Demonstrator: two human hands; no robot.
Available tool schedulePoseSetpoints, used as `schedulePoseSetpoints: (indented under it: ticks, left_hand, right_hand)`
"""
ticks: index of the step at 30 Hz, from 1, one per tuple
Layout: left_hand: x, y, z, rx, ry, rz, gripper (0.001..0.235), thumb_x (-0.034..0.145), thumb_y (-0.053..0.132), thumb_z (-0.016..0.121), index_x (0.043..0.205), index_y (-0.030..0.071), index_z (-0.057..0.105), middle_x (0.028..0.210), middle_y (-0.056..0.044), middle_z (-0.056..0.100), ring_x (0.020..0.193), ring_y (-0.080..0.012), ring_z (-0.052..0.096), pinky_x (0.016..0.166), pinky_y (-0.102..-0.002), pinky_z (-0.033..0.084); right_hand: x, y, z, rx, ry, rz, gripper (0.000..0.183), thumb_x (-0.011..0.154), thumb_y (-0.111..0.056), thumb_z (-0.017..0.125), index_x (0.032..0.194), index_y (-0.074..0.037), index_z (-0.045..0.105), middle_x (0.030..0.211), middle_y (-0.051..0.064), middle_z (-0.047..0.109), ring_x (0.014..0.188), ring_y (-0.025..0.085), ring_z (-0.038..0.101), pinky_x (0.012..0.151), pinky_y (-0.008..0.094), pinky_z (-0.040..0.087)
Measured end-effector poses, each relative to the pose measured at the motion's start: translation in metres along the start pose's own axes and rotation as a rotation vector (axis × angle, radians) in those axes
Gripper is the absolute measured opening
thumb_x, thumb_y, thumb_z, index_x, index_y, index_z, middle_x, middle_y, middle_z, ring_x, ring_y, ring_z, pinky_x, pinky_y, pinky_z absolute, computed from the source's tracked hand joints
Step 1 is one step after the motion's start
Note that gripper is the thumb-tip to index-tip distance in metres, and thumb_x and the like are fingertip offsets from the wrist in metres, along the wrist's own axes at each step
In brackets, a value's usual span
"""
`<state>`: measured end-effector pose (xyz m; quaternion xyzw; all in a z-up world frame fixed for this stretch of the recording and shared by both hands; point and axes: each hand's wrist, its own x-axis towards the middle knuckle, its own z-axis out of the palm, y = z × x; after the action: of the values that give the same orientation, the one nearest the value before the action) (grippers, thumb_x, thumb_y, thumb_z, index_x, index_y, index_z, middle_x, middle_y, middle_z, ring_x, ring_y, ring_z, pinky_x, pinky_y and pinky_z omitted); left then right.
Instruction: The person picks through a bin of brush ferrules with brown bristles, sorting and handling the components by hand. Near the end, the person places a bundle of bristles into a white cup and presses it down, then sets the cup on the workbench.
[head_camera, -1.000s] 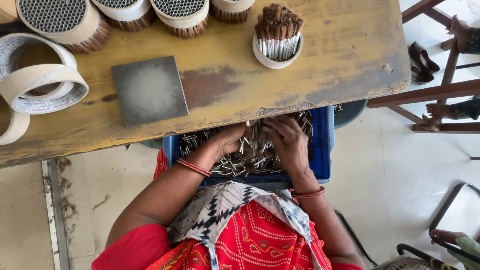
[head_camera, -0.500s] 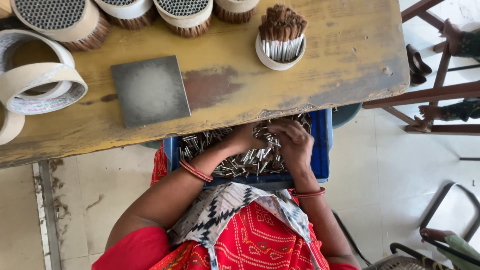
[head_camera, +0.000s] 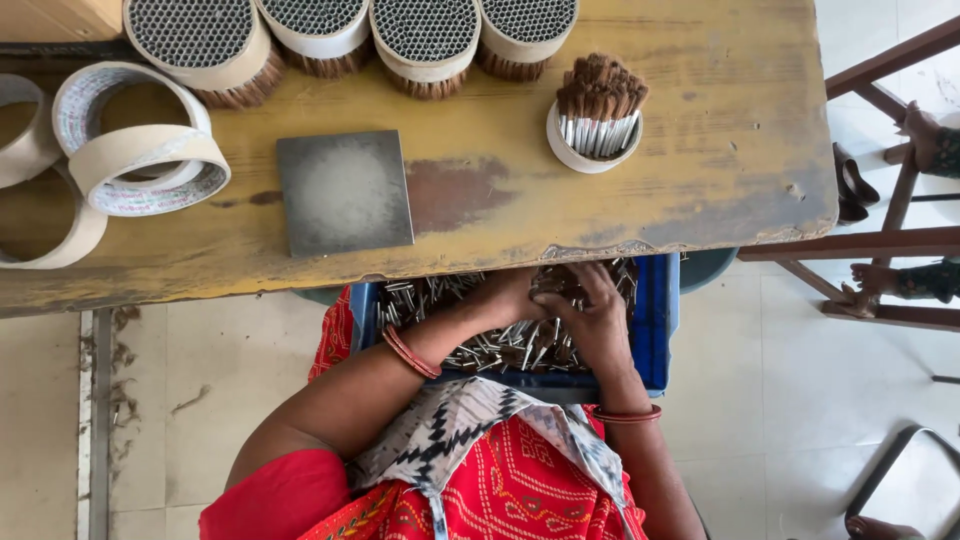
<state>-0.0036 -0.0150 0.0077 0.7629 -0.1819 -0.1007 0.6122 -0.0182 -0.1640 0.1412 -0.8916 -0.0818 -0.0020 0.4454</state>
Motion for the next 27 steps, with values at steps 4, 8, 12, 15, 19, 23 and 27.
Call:
schedulePoseSetpoints:
  ticks: [4, 8, 12, 15, 19, 23, 27]
  left_hand:
    - [-0.001, -0.014, 0.009, -0.208, -0.046, -0.092, 0.07, 0.066, 0.018, 0.085, 0.131, 0.003, 0.063, 0.122, -0.012, 0.073, 0.115, -0.0252, 0.071, 0.098, -0.037, 0.057]
    - [0.0, -0.003, 0.002, -0.627, 0.051, -0.428, 0.075, 0.071, 0.027, 0.089, 0.136, 0.007, 0.058, 0.131, -0.01, 0.066, 0.121, -0.0236, 0.062, 0.102, -0.038, 0.049]
    - [-0.001, -0.043, 0.015, -1.343, 0.006, -0.562, 0.068, 0.09, 0.034, 0.087, 0.141, 0.001, 0.057, 0.128, -0.019, 0.06, 0.113, -0.0328, 0.056, 0.093, -0.048, 0.045]
    - [0.0, -0.026, 0.003, -0.753, 0.107, -0.499, 0.066, 0.085, 0.033, 0.084, 0.139, 0.005, 0.06, 0.137, -0.013, 0.066, 0.128, -0.0236, 0.058, 0.108, -0.037, 0.046]
    - [-0.005, 0.008, -0.007, -0.002, 0.057, -0.19, 0.071, 0.074, 0.024, 0.087, 0.134, 0.001, 0.057, 0.124, -0.017, 0.069, 0.117, -0.0283, 0.066, 0.1, -0.04, 0.051]
    - [-0.003, 0.011, -0.002, 0.216, -0.089, -0.112, 0.061, 0.07, 0.02, 0.086, 0.124, 0.001, 0.065, 0.117, -0.019, 0.071, 0.111, -0.03, 0.068, 0.097, -0.039, 0.054]
    - [-0.007, -0.012, 0.009, -0.283, -0.025, -0.23, 0.062, 0.073, 0.02, 0.087, 0.128, 0.004, 0.063, 0.115, -0.011, 0.073, 0.106, -0.0247, 0.07, 0.092, -0.038, 0.057]
  right_hand:
    - [-0.01, 0.02, 0.006, 0.042, -0.1, -0.146, 0.026, 0.081, -0.001, 0.077, 0.107, -0.004, 0.078, 0.108, 0.011, 0.074, 0.098, 0.022, 0.073, 0.082, 0.032, 0.06]
    - [-0.012, 0.022, 0.002, -0.013, 0.124, -0.123, 0.026, 0.09, 0.007, 0.069, 0.107, -0.009, 0.079, 0.11, 0.01, 0.076, 0.099, 0.021, 0.075, 0.084, 0.031, 0.061]
    - [-0.015, 0.007, 0.003, -0.095, 0.089, -0.226, 0.024, 0.09, 0.004, 0.07, 0.11, -0.005, 0.079, 0.113, 0.012, 0.074, 0.103, 0.024, 0.074, 0.088, 0.032, 0.061]
    - [-0.016, 0.004, 0.003, -0.027, -0.05, -0.253, 0.018, 0.091, -0.005, 0.079, 0.108, -0.004, 0.077, 0.112, 0.009, 0.076, 0.105, 0.022, 0.075, 0.091, 0.034, 0.059]
    - [-0.005, 0.005, 0.0, 0.02, 0.028, -0.106, 0.023, 0.09, -0.01, 0.081, 0.111, -0.002, 0.077, 0.114, 0.011, 0.074, 0.107, 0.024, 0.072, 0.09, 0.035, 0.058]
    - [-0.013, 0.013, 0.003, -0.034, -0.052, -0.209, 0.032, 0.08, -0.006, 0.081, 0.112, -0.002, 0.074, 0.114, 0.013, 0.072, 0.105, 0.026, 0.07, 0.088, 0.035, 0.058]
    - [-0.018, 0.017, 0.003, -0.067, 0.041, -0.224, 0.024, 0.089, 0.006, 0.073, 0.106, -0.009, 0.079, 0.111, 0.009, 0.075, 0.103, 0.023, 0.073, 0.086, 0.034, 0.061]
